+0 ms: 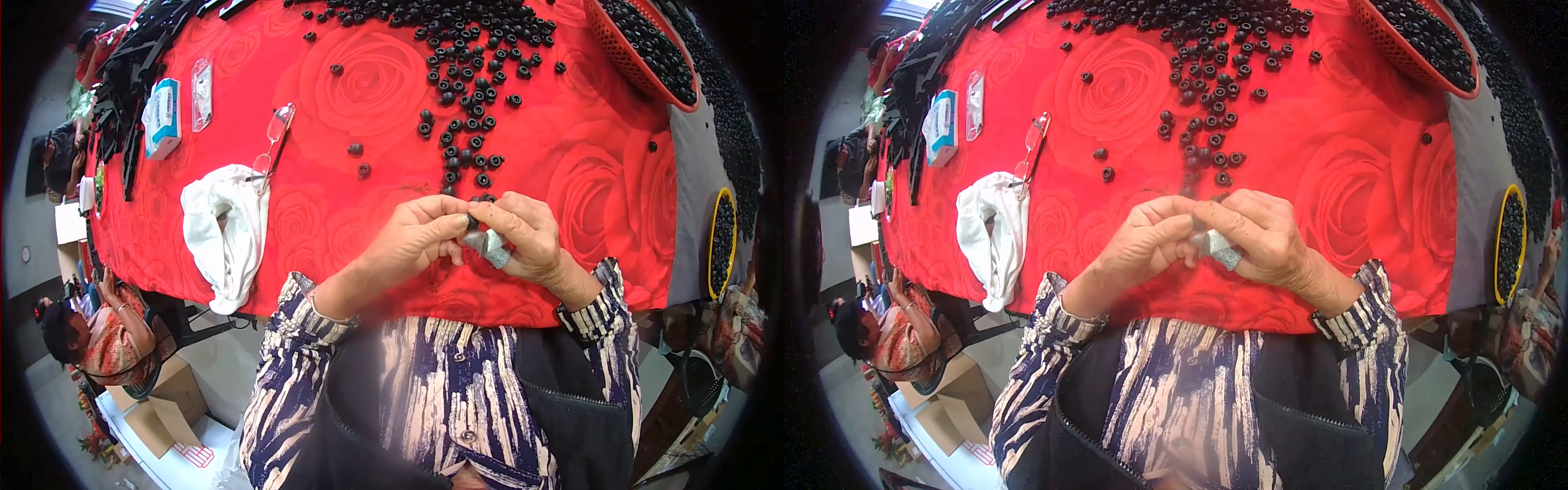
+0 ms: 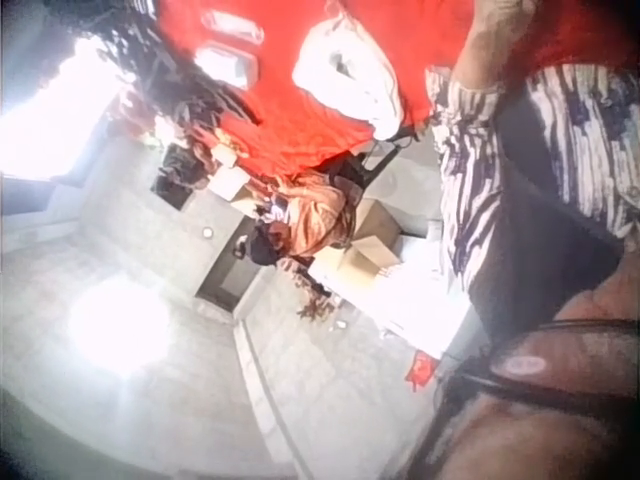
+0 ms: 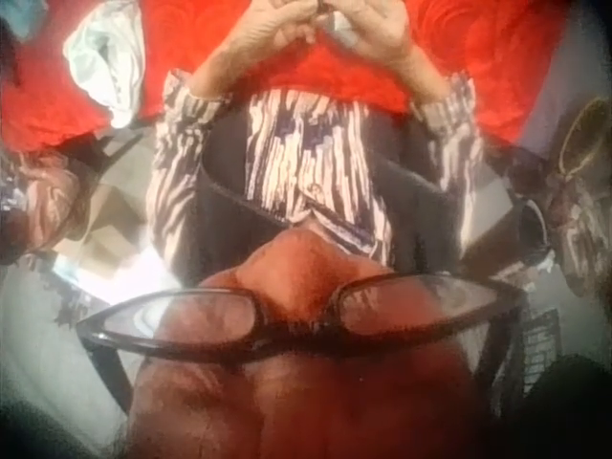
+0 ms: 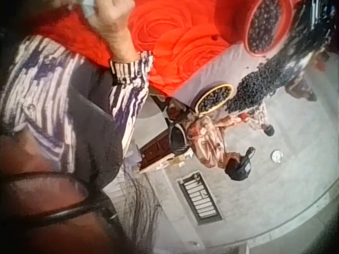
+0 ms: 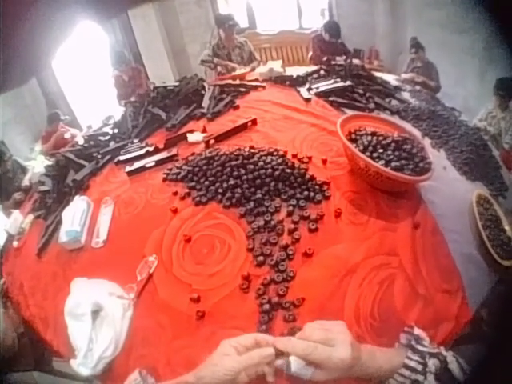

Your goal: The person trims small black rubber components one by one using a handheld blade and gathers more components from a pile on the table.

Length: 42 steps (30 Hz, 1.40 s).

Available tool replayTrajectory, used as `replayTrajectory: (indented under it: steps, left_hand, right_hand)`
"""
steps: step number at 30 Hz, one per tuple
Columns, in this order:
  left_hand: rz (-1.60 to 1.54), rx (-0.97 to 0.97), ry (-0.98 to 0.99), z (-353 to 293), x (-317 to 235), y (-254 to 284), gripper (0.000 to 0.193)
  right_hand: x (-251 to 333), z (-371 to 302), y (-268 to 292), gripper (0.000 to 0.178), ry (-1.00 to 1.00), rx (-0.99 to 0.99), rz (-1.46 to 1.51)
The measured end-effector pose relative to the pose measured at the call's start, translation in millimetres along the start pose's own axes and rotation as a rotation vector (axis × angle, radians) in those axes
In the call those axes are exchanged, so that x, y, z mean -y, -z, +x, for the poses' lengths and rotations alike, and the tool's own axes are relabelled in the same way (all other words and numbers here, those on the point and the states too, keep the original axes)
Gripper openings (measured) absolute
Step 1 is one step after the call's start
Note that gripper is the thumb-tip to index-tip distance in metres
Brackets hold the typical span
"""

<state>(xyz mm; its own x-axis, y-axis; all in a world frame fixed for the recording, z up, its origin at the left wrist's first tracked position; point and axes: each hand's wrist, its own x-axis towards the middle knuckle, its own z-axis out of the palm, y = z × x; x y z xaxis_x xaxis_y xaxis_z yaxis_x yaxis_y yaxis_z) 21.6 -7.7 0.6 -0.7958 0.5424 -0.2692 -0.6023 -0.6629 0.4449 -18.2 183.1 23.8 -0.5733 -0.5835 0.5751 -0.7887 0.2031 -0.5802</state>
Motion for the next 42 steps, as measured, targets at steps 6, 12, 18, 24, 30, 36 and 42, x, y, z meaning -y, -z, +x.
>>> replayTrajectory:
  steps: [6,12,18,24,30,36,42]
  left_hand:
    - [0.025,0.024,0.033,-0.2,-0.4,1.7,0.020]
    - [0.163,-0.020,-0.002,-5.8,-10.9,-6.6,0.019]
    - [0.904,-0.467,-0.638,1.2,-29.0,1.6,0.012]
    - [1.867,-0.638,-0.918,4.7,-42.0,22.7,0.016]
    - [1.955,-0.709,-1.000,5.4,-41.2,17.0,0.023]
    - [1.688,-0.545,-1.035,7.5,-27.3,13.5,0.024]
    - [1.483,-0.346,-0.927,7.2,-13.9,-2.5,0.018]
  right_hand:
    - [-0.1,-4.3,-1.8,0.045,0.142,-0.041,-0.075]
    - [-1.3,-2.7,0.0,0.034,0.068,-0.059,-0.073]
    - [-18.7,-1.9,1.7,0.029,-0.223,-0.026,-0.297]
    - [-17.3,7.2,2.2,0.027,-0.253,0.064,-0.332]
    - [-24.7,2.8,11.6,0.028,-0.293,0.159,-0.204]
    - [-17.9,0.9,12.8,0.028,-0.265,0.126,-0.058]
    - [-11.2,-3.1,1.0,0.034,-0.091,0.219,-0.413]
